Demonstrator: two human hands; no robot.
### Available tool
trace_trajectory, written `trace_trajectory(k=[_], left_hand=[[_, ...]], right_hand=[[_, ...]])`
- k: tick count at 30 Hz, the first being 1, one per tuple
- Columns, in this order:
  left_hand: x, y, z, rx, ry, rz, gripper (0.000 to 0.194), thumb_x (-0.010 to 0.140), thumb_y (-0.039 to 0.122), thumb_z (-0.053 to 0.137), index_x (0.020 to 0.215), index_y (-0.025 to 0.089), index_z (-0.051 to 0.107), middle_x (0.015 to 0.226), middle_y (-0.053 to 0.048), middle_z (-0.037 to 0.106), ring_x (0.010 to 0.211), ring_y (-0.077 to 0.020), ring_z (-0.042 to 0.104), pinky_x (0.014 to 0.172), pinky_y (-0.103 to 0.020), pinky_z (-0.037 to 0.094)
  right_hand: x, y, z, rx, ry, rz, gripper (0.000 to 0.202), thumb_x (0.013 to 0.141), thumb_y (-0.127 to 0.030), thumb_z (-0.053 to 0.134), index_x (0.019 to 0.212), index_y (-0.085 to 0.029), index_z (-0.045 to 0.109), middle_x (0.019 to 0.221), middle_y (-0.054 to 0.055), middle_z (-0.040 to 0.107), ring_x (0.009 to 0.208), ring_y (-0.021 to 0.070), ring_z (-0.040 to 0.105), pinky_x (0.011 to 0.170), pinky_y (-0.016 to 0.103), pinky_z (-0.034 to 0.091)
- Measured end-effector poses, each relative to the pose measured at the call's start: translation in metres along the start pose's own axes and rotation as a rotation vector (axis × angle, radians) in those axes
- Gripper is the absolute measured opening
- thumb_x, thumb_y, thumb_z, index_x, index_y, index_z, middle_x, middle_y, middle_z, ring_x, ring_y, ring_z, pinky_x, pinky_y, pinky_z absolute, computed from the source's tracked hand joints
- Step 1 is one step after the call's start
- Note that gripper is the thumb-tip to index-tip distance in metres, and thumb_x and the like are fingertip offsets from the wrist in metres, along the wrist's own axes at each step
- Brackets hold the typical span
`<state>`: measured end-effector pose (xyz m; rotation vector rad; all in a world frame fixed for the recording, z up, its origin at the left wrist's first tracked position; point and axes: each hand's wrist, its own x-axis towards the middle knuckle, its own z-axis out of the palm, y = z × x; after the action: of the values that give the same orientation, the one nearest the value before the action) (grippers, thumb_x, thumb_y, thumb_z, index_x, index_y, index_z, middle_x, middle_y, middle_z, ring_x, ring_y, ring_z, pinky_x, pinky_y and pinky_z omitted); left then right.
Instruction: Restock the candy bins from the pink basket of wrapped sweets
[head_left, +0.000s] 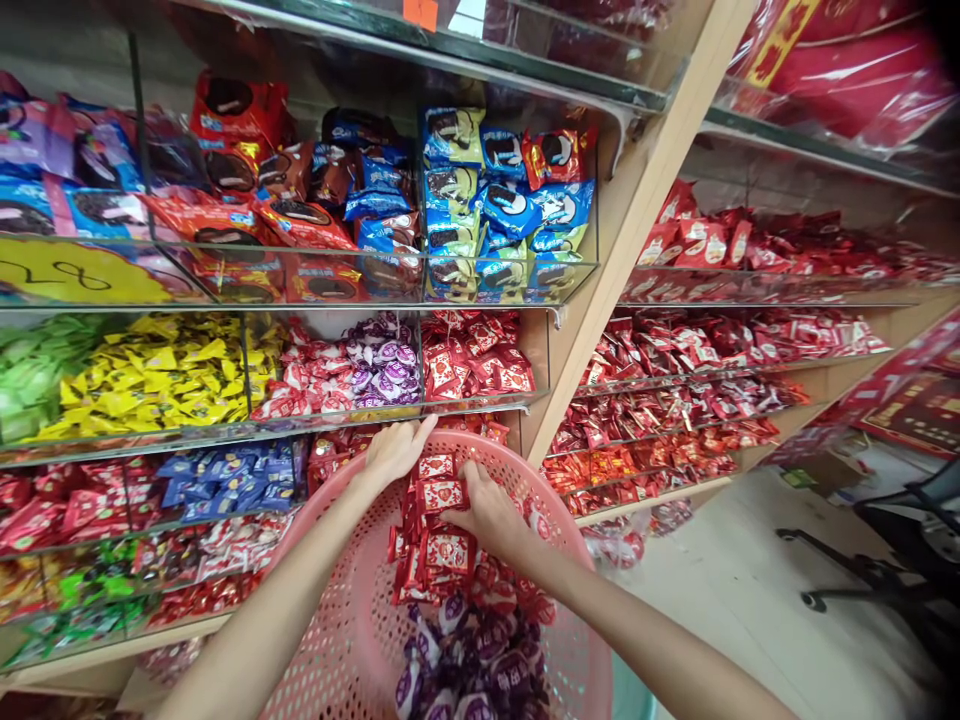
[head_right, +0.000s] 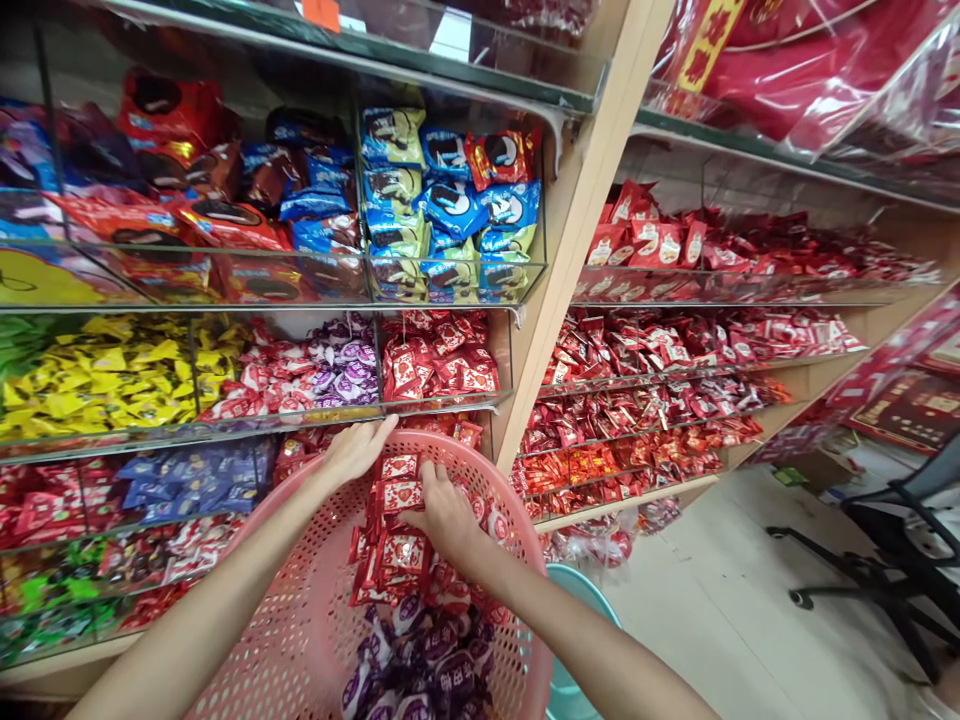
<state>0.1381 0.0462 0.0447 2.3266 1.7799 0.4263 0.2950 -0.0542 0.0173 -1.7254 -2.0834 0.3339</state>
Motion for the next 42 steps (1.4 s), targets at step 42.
trace_trajectory(k=[42], left_hand=[[-0.004,0.005,-0.007,0.030,-0.005,-0.032,0.078,0.079,0.064,0.003,0.083,0.016,0.064,0.094,-0.013,0.065,0.088,-0.0271,0.059,0.073,-0.033,0.039]], right_hand=[[0.094,0.054,-0.148,-0.426,0.230,-0.156,0.022,0.078,-0.027,0.054,0.097,-0.017,0.049,0.092,0.007,0.053,0.081,0.0185,0.054,0.066,0.027,0.038]])
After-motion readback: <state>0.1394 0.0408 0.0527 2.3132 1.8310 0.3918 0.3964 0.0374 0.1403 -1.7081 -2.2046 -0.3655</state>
